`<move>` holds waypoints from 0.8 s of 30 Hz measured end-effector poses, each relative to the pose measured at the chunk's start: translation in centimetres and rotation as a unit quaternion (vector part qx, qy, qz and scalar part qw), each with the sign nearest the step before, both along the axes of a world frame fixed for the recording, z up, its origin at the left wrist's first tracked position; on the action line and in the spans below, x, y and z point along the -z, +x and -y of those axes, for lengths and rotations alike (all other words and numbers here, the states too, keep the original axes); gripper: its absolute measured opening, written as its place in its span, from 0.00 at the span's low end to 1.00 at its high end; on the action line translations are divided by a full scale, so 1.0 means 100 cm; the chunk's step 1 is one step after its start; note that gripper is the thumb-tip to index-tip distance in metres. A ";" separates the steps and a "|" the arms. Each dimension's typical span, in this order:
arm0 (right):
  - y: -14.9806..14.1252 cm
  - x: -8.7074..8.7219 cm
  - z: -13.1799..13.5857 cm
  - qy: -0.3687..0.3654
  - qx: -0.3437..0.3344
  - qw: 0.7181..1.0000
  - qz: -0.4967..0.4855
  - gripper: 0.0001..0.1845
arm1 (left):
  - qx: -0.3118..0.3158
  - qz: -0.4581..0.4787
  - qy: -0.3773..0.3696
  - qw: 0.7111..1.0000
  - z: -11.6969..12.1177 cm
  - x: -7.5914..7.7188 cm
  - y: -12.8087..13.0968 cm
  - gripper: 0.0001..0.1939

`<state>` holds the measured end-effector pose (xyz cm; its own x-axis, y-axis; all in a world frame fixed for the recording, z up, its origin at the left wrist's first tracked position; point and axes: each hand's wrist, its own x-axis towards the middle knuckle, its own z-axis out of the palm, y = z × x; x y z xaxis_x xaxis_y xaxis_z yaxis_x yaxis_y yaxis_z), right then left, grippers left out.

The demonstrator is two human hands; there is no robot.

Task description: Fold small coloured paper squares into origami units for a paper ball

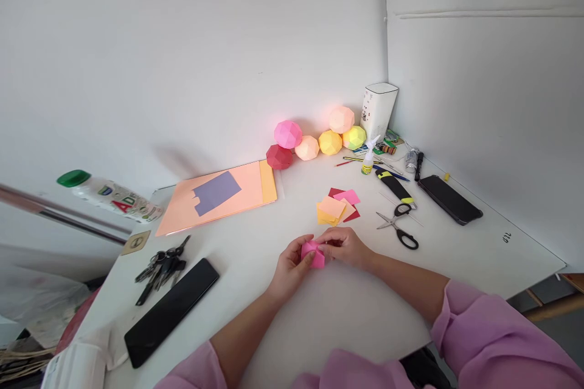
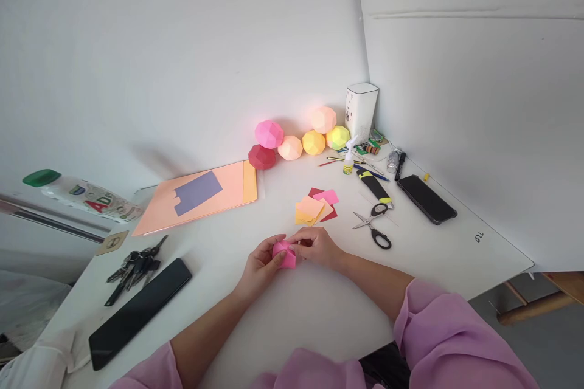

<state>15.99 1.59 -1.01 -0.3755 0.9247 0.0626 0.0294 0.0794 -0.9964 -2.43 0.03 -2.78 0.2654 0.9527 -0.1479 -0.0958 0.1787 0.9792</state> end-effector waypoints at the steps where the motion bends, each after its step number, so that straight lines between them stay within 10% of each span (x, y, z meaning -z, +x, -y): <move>1: 0.000 0.000 0.000 0.003 0.004 1.000 0.005 0.11 | -0.001 -0.001 -0.003 1.000 0.000 -0.001 0.000 0.24; 24: -0.003 0.001 0.001 0.078 0.044 0.994 0.062 0.10 | -0.018 -0.001 -0.014 1.000 0.001 -0.010 0.002 0.24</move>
